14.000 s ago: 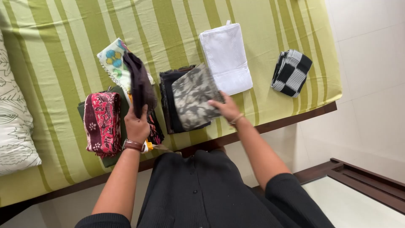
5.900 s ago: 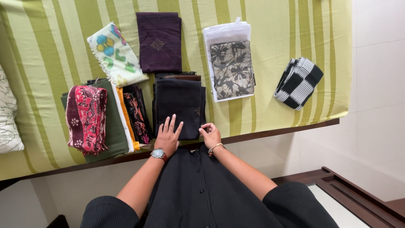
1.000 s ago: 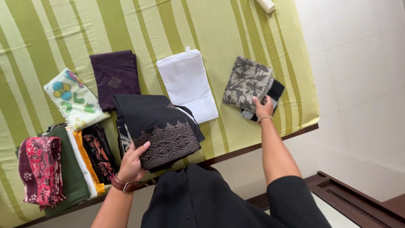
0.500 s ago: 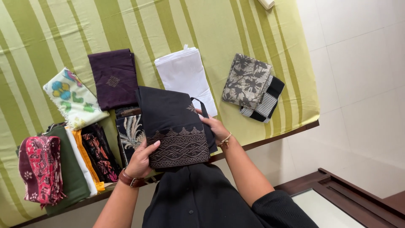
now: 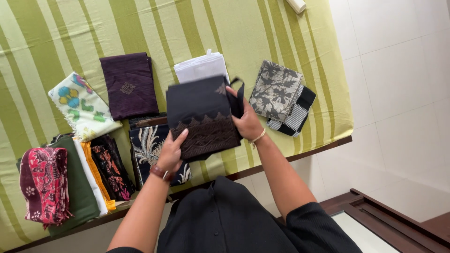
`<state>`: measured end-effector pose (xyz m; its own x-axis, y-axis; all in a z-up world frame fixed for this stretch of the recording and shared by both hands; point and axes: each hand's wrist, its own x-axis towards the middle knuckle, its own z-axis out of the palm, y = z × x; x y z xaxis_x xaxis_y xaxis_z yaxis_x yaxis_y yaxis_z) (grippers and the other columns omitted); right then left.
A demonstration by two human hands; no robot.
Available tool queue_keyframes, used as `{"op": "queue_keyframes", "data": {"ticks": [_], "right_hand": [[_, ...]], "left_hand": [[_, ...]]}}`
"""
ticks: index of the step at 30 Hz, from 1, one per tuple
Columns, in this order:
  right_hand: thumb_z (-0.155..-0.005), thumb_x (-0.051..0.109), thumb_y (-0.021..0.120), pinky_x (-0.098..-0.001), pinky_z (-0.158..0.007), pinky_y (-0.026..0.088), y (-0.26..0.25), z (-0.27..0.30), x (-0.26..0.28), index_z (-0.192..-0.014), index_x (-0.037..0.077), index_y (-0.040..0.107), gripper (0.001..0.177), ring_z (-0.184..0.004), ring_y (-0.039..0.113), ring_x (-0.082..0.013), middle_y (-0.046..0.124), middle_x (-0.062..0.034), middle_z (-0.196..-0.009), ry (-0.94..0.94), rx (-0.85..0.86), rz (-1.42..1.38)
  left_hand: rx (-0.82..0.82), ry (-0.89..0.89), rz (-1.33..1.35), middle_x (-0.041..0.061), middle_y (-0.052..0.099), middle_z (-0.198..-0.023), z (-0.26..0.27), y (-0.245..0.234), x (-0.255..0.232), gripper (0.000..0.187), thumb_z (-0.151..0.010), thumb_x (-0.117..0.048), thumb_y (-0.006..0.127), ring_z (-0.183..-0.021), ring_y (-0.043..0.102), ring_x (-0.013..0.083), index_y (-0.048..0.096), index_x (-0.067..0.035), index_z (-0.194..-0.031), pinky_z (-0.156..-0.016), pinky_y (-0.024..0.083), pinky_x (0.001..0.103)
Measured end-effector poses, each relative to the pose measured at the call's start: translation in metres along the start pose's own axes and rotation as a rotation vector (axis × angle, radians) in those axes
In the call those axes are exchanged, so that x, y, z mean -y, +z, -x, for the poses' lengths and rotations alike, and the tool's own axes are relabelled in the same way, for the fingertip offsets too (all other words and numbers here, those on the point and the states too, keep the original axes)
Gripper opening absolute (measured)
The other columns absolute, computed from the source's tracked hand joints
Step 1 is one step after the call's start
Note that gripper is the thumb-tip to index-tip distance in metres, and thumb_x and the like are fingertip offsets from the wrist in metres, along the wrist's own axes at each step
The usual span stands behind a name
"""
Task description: Sorting and stacking various folded garments on a bed into organized piles.
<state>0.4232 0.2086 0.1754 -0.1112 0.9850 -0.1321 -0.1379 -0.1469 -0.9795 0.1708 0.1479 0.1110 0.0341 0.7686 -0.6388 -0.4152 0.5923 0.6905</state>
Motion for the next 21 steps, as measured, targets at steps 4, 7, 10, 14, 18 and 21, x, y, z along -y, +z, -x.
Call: {"op": "queue_keyframes", "data": {"ticks": [4,7,10,14,18,21], "right_hand": [[-0.083,0.001,0.084,-0.0375,-0.106,0.052,-0.029,-0.041,-0.088,-0.150,0.024,0.055,0.077,-0.116,0.062,-0.0212,0.064,-0.0084,-0.137,0.107,-0.105,0.103],[-0.073,0.014,0.089,-0.0442,-0.098,0.059,-0.061,-0.043,-0.194,-0.143,0.028,0.058,0.077,-0.110,0.069,-0.0373,0.068,-0.0108,-0.130,0.239,-0.179,0.710],[-0.065,0.017,0.093,-0.0373,-0.093,0.057,-0.066,-0.031,-0.221,-0.123,0.028,0.073,0.062,-0.098,0.065,-0.0230,0.058,-0.0003,-0.121,0.135,-0.356,0.914],[-0.072,0.013,0.090,-0.0284,-0.077,0.058,-0.063,-0.026,-0.210,-0.108,0.023,0.079,0.039,-0.079,0.066,-0.0162,0.061,-0.0009,-0.097,0.098,-0.363,0.798],[-0.077,0.008,0.087,-0.0259,-0.072,0.061,-0.059,-0.030,-0.192,-0.109,0.025,0.079,0.037,-0.077,0.074,-0.0149,0.073,-0.0010,-0.095,0.176,-0.354,0.659],[-0.070,0.017,0.092,-0.0273,-0.075,0.062,-0.066,-0.029,-0.198,-0.111,0.022,0.075,0.045,-0.080,0.075,-0.0151,0.077,-0.0014,-0.097,0.362,-0.356,0.630]], "left_hand": [[-0.080,0.026,-0.031,0.014,0.062,-0.127,-0.097,-0.032,0.074,0.045,-0.102,-0.023,0.066,-0.109,0.064,0.0284,0.052,-0.017,-0.144,-0.087,0.060,0.046],[-0.176,-0.033,-0.327,0.024,0.063,-0.132,-0.157,-0.044,0.134,0.044,-0.098,-0.023,0.072,-0.120,0.062,0.0361,0.056,-0.007,-0.136,-0.097,0.054,0.052],[-0.332,-0.054,-0.593,0.010,0.065,-0.132,-0.174,-0.038,0.145,0.060,-0.086,-0.034,0.082,-0.124,0.062,0.0255,0.056,-0.018,-0.137,-0.102,0.054,0.044],[-0.298,-0.095,-0.680,0.017,0.042,-0.158,-0.142,-0.017,0.108,0.077,-0.096,-0.042,0.068,-0.144,0.043,0.0329,0.029,-0.020,-0.159,-0.117,0.038,0.048],[-0.191,-0.084,-0.198,0.018,0.053,-0.137,-0.205,-0.067,0.182,0.055,-0.107,-0.021,0.055,-0.095,0.069,0.0405,0.030,-0.025,-0.156,-0.056,0.065,0.043],[-0.346,0.185,-0.952,0.029,0.042,-0.152,-0.078,0.029,0.065,0.093,-0.084,-0.012,0.073,-0.139,0.044,0.0486,0.020,-0.009,-0.160,-0.119,0.030,0.055]]}}
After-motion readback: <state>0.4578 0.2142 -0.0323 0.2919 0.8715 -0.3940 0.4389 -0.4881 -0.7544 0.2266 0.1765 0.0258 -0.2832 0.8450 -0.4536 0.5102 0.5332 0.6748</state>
